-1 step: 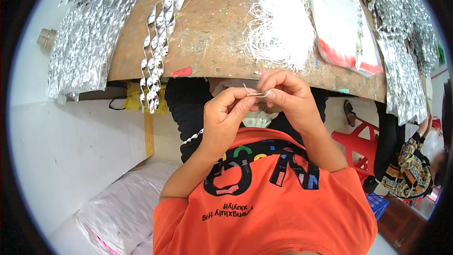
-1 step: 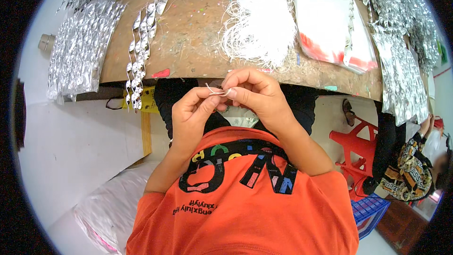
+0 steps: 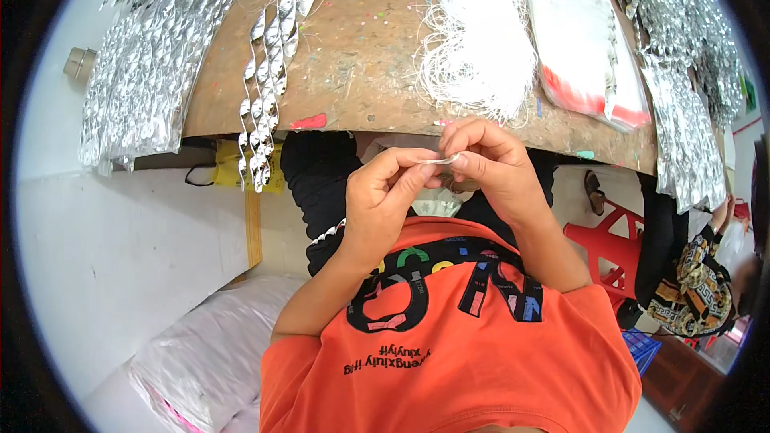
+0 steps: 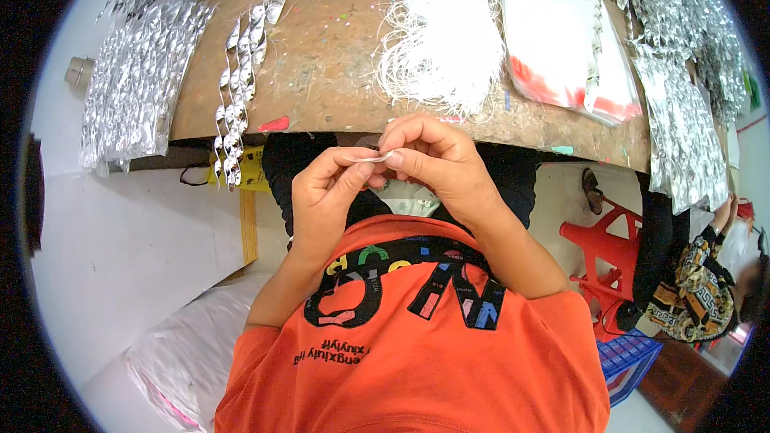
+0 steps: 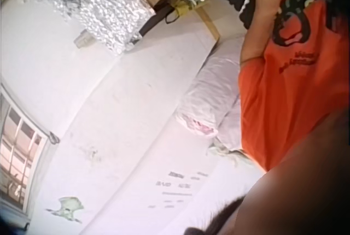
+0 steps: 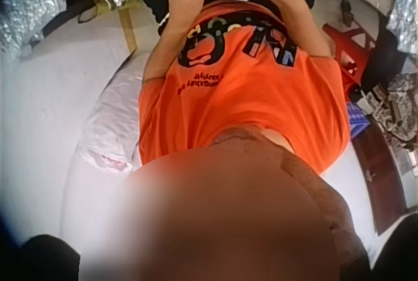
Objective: The recorder is assembling silver tinsel decorations by attaching small white plastic components to the strands.
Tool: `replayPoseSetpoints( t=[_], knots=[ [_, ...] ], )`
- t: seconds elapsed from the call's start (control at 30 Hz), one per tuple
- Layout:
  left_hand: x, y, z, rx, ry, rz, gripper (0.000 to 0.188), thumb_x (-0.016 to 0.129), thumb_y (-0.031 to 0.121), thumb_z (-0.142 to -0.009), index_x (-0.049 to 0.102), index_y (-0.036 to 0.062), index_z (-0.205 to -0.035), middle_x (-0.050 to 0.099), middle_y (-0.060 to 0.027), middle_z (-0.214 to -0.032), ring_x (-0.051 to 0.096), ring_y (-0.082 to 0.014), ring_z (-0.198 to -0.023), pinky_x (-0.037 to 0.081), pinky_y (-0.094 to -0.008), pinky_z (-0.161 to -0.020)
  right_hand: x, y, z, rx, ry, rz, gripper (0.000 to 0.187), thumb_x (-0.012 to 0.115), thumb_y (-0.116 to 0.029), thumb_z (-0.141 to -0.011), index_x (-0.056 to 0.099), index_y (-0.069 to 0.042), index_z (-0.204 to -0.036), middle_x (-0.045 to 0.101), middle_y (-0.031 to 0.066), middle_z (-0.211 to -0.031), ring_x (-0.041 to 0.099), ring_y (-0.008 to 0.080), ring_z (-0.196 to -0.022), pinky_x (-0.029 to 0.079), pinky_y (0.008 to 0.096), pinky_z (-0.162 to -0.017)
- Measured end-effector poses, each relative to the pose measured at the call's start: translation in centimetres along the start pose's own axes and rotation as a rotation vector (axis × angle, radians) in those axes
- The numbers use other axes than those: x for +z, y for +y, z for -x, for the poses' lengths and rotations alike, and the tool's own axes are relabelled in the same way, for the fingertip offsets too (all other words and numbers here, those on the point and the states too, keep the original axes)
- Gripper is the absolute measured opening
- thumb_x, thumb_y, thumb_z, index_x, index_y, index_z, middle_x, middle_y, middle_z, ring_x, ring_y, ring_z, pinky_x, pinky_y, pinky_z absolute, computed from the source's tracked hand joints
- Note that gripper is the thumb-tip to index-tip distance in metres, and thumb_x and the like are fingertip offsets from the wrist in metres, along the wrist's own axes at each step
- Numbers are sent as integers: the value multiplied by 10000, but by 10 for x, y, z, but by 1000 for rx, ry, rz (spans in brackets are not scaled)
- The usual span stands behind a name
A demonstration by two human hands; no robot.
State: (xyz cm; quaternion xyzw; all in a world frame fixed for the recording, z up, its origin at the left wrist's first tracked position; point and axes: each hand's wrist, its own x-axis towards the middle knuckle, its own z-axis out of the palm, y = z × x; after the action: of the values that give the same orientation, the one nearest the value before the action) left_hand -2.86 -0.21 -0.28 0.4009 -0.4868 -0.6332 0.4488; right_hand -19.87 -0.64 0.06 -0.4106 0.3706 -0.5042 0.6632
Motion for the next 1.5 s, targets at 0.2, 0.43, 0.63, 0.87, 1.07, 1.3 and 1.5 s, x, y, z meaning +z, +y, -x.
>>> replayPoseSetpoints(
  t=[0.2, 0.43, 0.63, 0.87, 1.07, 1.3, 1.5],
  knots=[
    [1, 5, -1, -42, 12, 105, 145, 557, 76, -878, 602, -39, -954, 640, -98, -873, 600, -124, -747, 490, -233, -694, 0, 0, 1, 27, -21, 17, 67, 623, -70, -802, 578, -30, -830, 517, 41, -890, 493, 94, -759, 420, 211, -648],
    [-1, 4, -2, -84, 3, 139, 132, 564, 70, -870, 597, -36, -941, 634, -90, -851, 590, -117, -726, 482, -229, -690, -3, 1, 3, 12, -26, 93, 61, 625, -48, -795, 586, -30, -838, 525, 41, -900, 504, 110, -829, 409, 235, -742],
    [0, 4, -2, -137, 6, 175, 88, 570, 64, -859, 583, -18, -888, 615, -66, -816, 571, -96, -708, 468, -214, -663, -1, -7, 4, 22, -1, 71, 69, 605, -53, -801, 593, -23, -862, 534, 52, -932, 505, 128, -892, 403, 256, -782],
    [-1, -4, -1, -5, -1, -135, 41, 572, 17, -834, 588, -10, -860, 597, -21, -778, 522, -52, -679, 427, -183, -624, 3, -21, -3, -292, -60, 782, 92, 618, -77, -772, 603, -33, -851, 547, 88, -998, 517, 172, -952, 395, 300, -833],
    [2, 2, -3, 161, 40, -406, 32, 558, -7, -821, 588, -3, -831, 591, -7, -758, 491, -34, -643, 401, -177, -577, 4, -13, -7, -472, -54, 993, 92, 629, -88, -755, 604, -38, -828, 562, 111, -1018, 540, 218, -954, 409, 309, -826],
    [-2, 8, -7, -279, -60, 327, 104, 572, 78, -850, 581, -1, -916, 613, -51, -774, 542, -59, -644, 459, -190, -614, 5, -8, -2, -485, -5, 882, 78, 628, -35, -742, 610, -40, -818, 565, 107, -1026, 548, 236, -927, 419, 303, -814],
    [-9, 1, -9, -368, -136, 538, 114, 592, 119, -840, 582, 18, -891, 627, -59, -774, 551, -70, -632, 459, -191, -613, -4, -10, -9, -702, -128, 899, 101, 632, -5, -738, 626, -41, -832, 595, 88, -927, 551, 216, -883, 432, 292, -758]
  ],
)
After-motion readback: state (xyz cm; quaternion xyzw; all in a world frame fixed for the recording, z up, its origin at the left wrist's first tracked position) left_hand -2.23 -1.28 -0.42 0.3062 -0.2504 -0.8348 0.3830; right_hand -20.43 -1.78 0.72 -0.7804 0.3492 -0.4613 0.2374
